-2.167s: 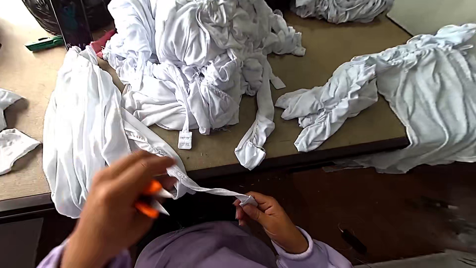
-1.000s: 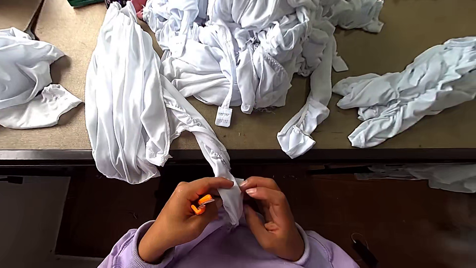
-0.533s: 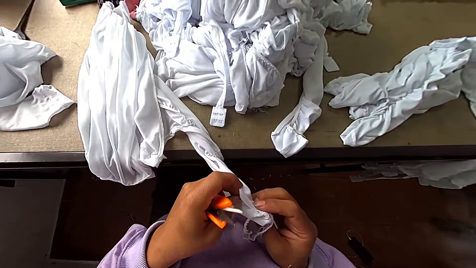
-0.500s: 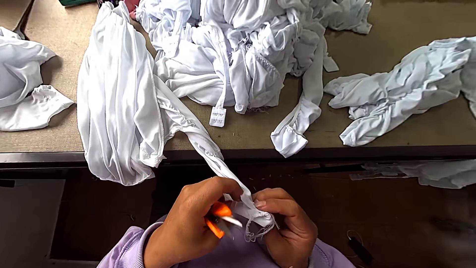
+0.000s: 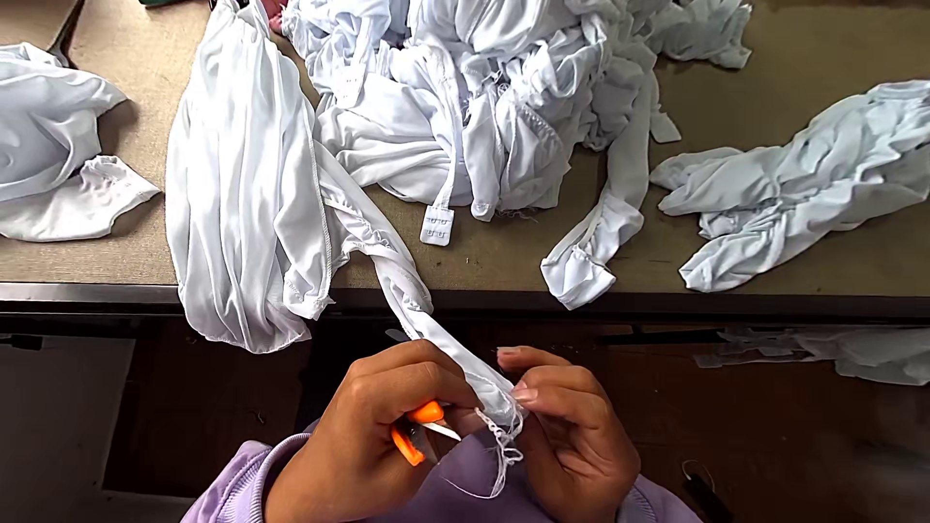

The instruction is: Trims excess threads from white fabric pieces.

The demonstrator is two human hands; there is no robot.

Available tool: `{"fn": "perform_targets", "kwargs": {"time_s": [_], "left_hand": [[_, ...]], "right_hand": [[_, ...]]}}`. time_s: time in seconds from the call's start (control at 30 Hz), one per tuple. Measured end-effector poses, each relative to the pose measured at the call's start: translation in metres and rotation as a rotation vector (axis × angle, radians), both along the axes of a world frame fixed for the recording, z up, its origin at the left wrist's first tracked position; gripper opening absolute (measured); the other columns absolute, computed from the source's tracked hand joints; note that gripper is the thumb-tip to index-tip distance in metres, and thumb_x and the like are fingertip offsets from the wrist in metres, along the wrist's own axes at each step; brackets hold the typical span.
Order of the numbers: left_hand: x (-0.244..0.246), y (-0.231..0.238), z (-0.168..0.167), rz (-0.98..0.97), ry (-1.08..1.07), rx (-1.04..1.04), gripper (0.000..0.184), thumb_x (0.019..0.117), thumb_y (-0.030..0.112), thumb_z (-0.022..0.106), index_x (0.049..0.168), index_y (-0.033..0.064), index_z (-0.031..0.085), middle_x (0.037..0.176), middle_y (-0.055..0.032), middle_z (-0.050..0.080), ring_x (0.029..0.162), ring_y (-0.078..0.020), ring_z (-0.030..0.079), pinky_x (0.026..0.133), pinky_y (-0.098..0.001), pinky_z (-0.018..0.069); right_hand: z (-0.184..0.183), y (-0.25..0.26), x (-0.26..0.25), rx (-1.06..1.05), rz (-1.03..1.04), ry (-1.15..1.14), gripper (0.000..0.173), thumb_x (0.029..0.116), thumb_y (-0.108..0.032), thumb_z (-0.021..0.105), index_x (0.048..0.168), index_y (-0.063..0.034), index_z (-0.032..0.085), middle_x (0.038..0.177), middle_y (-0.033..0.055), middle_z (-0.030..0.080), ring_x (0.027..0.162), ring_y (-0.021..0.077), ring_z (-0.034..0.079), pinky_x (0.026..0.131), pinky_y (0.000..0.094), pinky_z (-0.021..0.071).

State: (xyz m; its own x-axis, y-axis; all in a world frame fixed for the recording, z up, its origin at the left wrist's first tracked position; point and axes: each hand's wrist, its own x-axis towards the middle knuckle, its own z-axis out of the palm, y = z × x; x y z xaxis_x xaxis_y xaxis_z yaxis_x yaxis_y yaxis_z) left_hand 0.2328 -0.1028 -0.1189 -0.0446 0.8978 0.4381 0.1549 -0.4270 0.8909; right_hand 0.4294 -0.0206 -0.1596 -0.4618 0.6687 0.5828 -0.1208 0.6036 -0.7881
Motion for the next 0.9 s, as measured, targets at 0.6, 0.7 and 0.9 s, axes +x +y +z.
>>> {"fn": "perform_targets", "kwargs": {"time_s": [0.6, 0.7, 0.9], "left_hand": [[-0.006, 0.02, 0.021, -0.03, 0.066, 0.028, 0.005, 0.0916, 0.0, 0.067, 0.093, -0.0029, 0.071, 0.08, -0.0025, 0.063, 0.077, -0.0036, 0.061, 0.069, -0.0155, 0.0518], [-0.007, 0.015, 0.015, 0.039, 0.051, 0.009, 0.007, 0.0944, 0.004, 0.066, 0.099, -0.0011, 0.069, 0.084, -0.0005, 0.061, 0.076, -0.0014, 0.057, 0.069, -0.0137, 0.0501], [-0.007, -0.007, -0.005, 0.12, 0.146, -0.081, 0.019, 0.0921, 0.013, 0.068, 0.108, 0.004, 0.064, 0.085, 0.0021, 0.06, 0.074, 0.0006, 0.055, 0.064, -0.0128, 0.0483]], "right_hand": [[0.029, 0.017, 0.005, -0.144, 0.468, -0.137, 0.022, 0.1034, -0.013, 0.051, 0.116, -0.0109, 0.069, 0.121, -0.0022, 0.066, 0.112, 0.0019, 0.06, 0.095, 0.0167, 0.0489], [0.031, 0.015, 0.005, -0.307, 0.482, -0.066, 0.025, 0.1035, -0.028, 0.057, 0.12, -0.0149, 0.072, 0.12, -0.0055, 0.069, 0.117, 0.0035, 0.061, 0.099, 0.02, 0.0503], [0.026, 0.008, -0.001, -0.3, 0.229, 0.05, 0.013, 0.0958, -0.016, 0.072, 0.108, -0.0185, 0.077, 0.11, -0.006, 0.074, 0.108, 0.0082, 0.07, 0.091, 0.0218, 0.0592]]}}
